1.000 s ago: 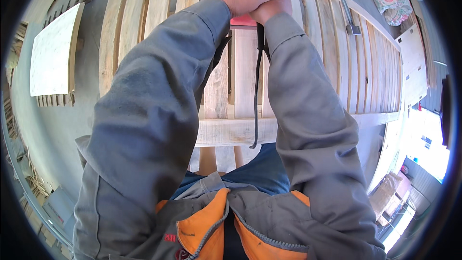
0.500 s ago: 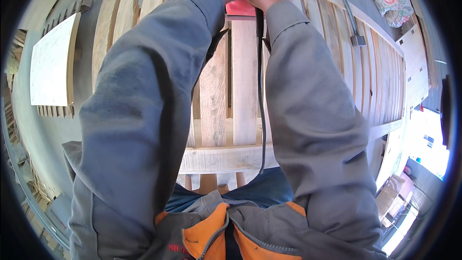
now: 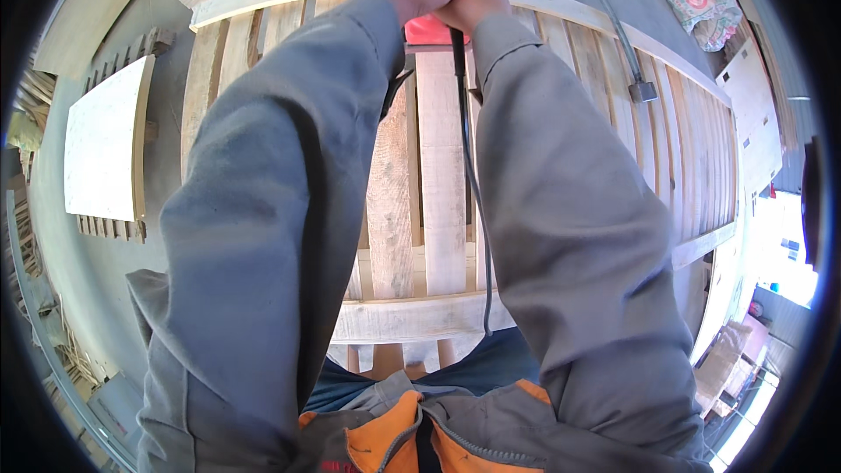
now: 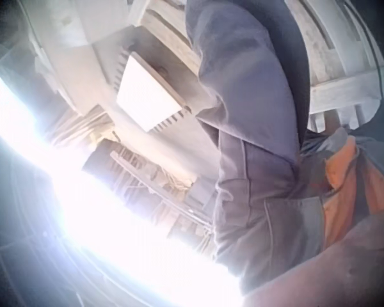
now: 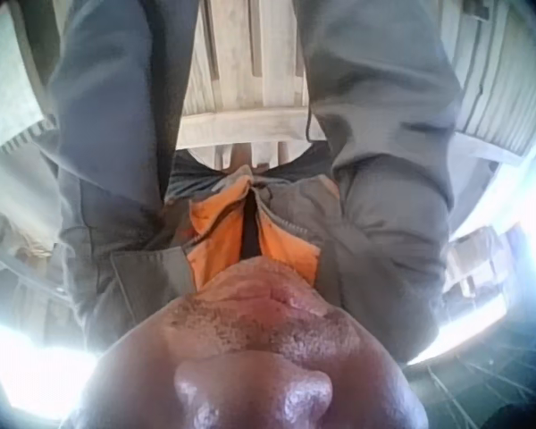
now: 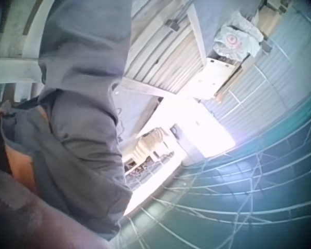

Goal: The person is sanding a wooden structure using a red electric sander. They move the sander along the wooden slats, smoothing the surface.

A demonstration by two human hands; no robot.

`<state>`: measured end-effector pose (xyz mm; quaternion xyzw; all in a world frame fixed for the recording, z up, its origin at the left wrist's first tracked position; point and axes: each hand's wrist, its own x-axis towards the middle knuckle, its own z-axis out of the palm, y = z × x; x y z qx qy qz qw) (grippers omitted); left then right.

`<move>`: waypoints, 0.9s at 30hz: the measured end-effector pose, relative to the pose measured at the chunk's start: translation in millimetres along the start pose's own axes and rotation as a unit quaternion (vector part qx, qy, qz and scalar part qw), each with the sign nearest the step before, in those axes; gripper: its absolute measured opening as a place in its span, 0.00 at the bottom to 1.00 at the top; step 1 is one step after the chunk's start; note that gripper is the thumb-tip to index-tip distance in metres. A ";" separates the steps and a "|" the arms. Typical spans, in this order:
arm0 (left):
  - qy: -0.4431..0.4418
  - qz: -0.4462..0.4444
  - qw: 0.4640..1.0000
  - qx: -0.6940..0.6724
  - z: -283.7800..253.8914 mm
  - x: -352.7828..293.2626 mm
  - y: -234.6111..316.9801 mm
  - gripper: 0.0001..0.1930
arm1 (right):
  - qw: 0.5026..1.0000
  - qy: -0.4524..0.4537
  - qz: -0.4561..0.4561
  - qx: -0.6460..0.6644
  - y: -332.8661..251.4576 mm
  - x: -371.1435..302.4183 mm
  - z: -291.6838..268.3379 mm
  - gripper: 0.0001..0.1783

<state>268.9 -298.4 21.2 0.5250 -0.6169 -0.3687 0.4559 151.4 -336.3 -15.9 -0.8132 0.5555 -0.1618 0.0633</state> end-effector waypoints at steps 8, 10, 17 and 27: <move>0.011 0.003 0.998 0.059 -1.0 -53.7 29.8 0.27 | 1.000 -0.025 -0.005 -0.005 -18.3 -45.5 -20.4 0.34; 0.015 0.012 0.998 0.055 2.0 -64.2 33.9 0.27 | 1.000 -0.025 0.007 0.003 -18.9 -57.0 -23.4 0.33; 0.018 0.015 0.998 0.055 15.8 -96.2 37.2 0.25 | 0.998 -0.017 0.023 0.050 -25.7 -100.6 -41.0 0.31; 0.016 0.005 0.999 0.046 28.8 -140.3 42.1 0.28 | 0.993 0.039 -0.063 0.087 -16.2 -145.0 -29.9 0.28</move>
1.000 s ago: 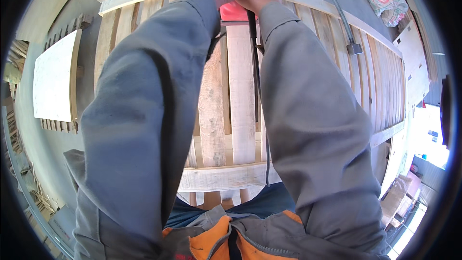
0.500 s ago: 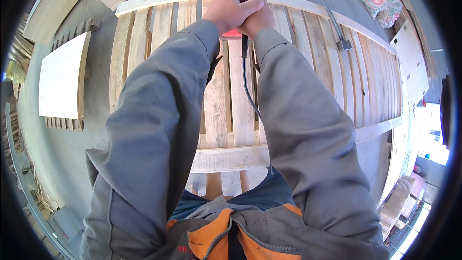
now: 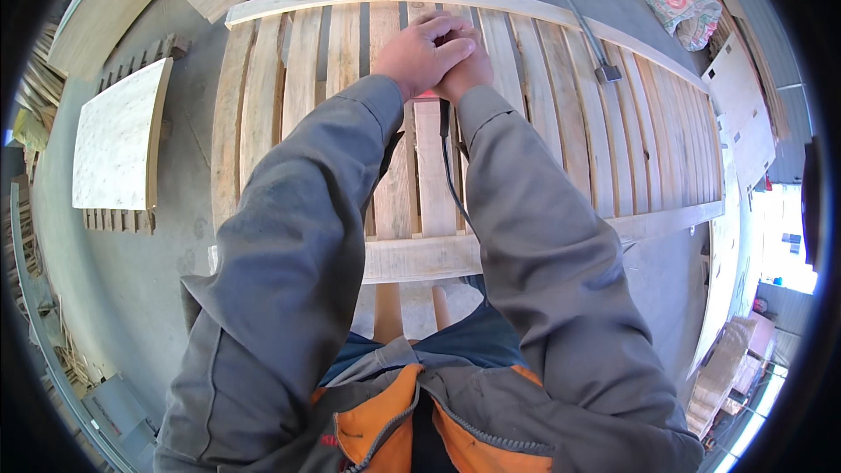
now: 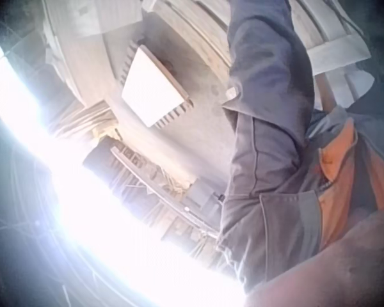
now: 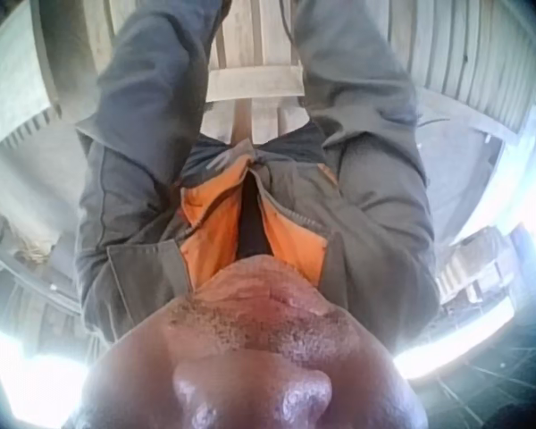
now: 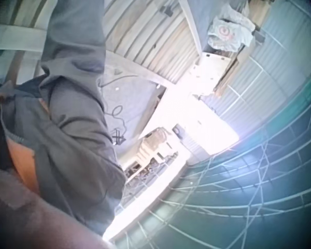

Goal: The person is sanding a wooden structure using a red electric sander. They move the sander along the wooden slats, smoothing the surface.

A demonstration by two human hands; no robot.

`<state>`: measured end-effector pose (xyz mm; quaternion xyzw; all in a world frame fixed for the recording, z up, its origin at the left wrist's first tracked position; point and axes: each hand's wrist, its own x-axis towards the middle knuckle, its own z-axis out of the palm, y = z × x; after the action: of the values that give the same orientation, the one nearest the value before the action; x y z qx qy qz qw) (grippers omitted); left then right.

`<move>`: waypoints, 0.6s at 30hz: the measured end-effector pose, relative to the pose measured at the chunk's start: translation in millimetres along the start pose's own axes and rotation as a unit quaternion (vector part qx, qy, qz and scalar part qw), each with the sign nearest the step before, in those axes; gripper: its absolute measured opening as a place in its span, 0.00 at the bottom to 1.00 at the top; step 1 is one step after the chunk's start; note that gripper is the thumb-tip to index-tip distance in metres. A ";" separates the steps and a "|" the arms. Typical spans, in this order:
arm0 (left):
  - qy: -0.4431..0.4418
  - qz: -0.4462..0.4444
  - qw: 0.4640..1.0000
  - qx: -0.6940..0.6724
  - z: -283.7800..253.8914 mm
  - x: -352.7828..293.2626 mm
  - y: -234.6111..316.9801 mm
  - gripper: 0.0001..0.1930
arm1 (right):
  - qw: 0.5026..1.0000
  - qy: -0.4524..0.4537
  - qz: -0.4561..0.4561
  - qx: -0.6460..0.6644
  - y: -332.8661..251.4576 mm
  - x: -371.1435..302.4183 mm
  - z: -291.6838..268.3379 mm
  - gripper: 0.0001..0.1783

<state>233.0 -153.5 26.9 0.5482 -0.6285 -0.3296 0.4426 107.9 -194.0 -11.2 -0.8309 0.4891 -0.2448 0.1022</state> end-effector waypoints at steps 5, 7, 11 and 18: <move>0.002 0.018 1.000 0.006 7.3 -20.7 7.4 0.26 | 0.998 -0.003 -0.002 -0.059 0.1 -24.1 -3.3 0.29; 0.010 0.023 1.000 -0.013 11.6 -32.6 14.6 0.22 | 1.000 -0.001 0.008 -0.024 -5.3 -37.2 -11.6 0.30; 0.005 0.009 1.000 0.021 11.6 -56.0 29.2 0.24 | 0.998 -0.024 0.023 -0.050 -29.1 -59.9 -37.4 0.26; -0.009 -0.003 1.000 0.013 29.0 -88.2 51.5 0.27 | 0.994 -0.061 0.024 -0.090 -31.7 -95.5 -58.7 0.28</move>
<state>186.5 -59.7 44.7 0.5527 -0.6349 -0.3280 0.4287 63.9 -91.6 22.9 -0.8382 0.5216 -0.1467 0.0625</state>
